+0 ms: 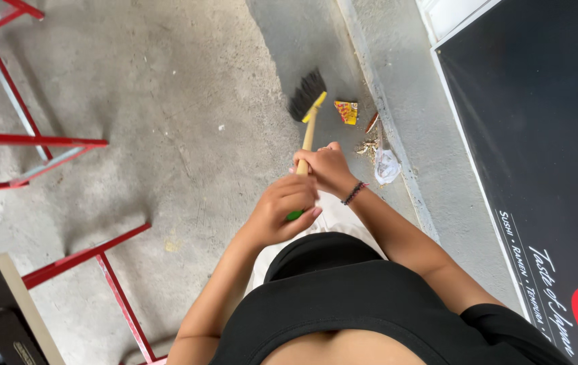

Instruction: The person sweeps debris from a concrete floor in a dining area using a hand brush and a metal dustpan, collecting it into the pan.

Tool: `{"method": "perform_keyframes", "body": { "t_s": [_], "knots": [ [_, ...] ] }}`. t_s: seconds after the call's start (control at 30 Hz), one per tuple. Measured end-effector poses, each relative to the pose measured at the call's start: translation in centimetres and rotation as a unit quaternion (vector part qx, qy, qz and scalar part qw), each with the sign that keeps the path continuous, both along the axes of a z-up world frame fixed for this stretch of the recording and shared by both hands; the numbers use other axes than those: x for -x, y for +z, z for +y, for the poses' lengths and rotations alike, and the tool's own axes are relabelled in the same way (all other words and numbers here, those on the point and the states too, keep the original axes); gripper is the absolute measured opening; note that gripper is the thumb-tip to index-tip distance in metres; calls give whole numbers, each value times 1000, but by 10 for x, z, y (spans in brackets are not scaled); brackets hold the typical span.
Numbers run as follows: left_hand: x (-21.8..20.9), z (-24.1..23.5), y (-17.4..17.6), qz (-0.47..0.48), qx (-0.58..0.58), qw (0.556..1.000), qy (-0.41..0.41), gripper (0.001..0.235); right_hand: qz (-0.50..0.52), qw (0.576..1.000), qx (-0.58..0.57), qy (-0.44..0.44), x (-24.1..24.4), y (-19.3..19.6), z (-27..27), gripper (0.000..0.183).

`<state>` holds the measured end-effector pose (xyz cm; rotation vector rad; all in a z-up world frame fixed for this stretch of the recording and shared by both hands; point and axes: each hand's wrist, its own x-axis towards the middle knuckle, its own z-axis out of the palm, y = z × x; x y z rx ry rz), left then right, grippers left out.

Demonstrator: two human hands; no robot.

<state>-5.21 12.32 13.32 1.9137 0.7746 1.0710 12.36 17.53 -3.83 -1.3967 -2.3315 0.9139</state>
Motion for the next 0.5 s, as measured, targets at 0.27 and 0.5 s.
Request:
{"method": "perform_keyframes", "body": {
  "t_s": [0.27, 0.5],
  "knots": [
    [-84, 68, -97, 112, 68, 980, -149, 17, 60, 986, 16, -157, -61, -107, 19, 15],
    [-87, 77, -101, 64, 166, 966, -189, 33, 31, 978, 41, -204, -80, -76, -4, 13]
  ]
}}
